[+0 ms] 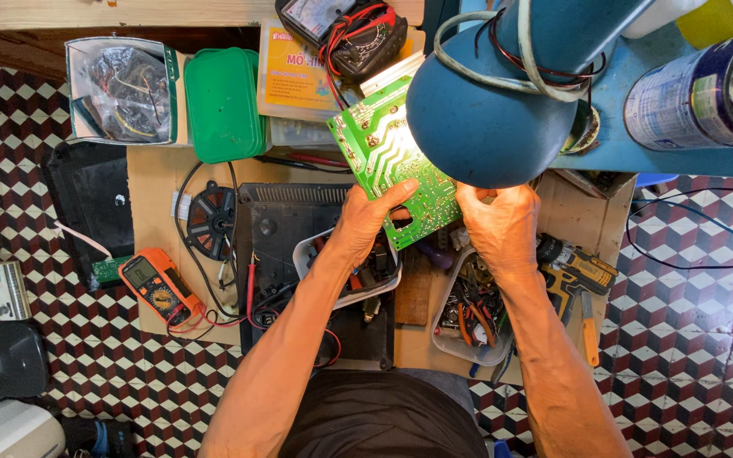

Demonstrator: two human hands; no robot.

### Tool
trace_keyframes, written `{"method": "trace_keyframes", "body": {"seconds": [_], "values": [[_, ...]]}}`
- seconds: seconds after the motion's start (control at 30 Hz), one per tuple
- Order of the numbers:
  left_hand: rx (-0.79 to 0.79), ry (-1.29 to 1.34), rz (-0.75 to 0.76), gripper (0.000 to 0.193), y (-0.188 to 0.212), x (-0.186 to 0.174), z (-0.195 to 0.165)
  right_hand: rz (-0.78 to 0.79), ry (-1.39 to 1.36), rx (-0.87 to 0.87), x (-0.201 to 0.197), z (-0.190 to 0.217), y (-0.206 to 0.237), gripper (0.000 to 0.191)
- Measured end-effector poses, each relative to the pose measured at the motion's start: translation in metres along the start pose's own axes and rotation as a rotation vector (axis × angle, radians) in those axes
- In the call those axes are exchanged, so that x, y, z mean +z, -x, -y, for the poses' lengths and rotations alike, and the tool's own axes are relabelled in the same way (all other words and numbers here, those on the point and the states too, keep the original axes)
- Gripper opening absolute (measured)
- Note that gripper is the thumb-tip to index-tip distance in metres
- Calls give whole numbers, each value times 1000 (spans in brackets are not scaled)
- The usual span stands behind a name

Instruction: The person holds a green circuit board and uses a heat gun to apply heat to specific areas. They then use a magnifying glass to inspect the board and a soldering iron to work on components. The person continues to inspect and adjust the board throughout the clip.

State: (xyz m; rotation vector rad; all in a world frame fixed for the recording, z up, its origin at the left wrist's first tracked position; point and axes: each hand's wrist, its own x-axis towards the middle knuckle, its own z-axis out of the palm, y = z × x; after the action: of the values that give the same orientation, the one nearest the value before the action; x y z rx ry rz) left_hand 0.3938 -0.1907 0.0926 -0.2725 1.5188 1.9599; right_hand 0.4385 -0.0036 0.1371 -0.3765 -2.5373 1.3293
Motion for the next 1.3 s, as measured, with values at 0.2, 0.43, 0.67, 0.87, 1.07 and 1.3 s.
{"method": "trace_keyframes", "body": {"seconds": [0.2,0.43,0.67,0.87,1.07,1.3], "values": [[0,2,-1,48,1,0,-2,6,3,23,0,1,1,7],[-10,-13,-6,48,1,0,-1,19,-3,26,-1,1,0,8],[-17,4,-1,48,-3,-4,3,9,8,32,0,-2,0,10],[-18,8,3,48,-4,-5,5,13,3,27,0,-3,0,10],[-20,8,9,48,-4,-4,4,30,0,23,-1,-2,-1,10],[-22,3,13,47,-5,-4,2,34,10,35,-1,1,-4,12]]}}
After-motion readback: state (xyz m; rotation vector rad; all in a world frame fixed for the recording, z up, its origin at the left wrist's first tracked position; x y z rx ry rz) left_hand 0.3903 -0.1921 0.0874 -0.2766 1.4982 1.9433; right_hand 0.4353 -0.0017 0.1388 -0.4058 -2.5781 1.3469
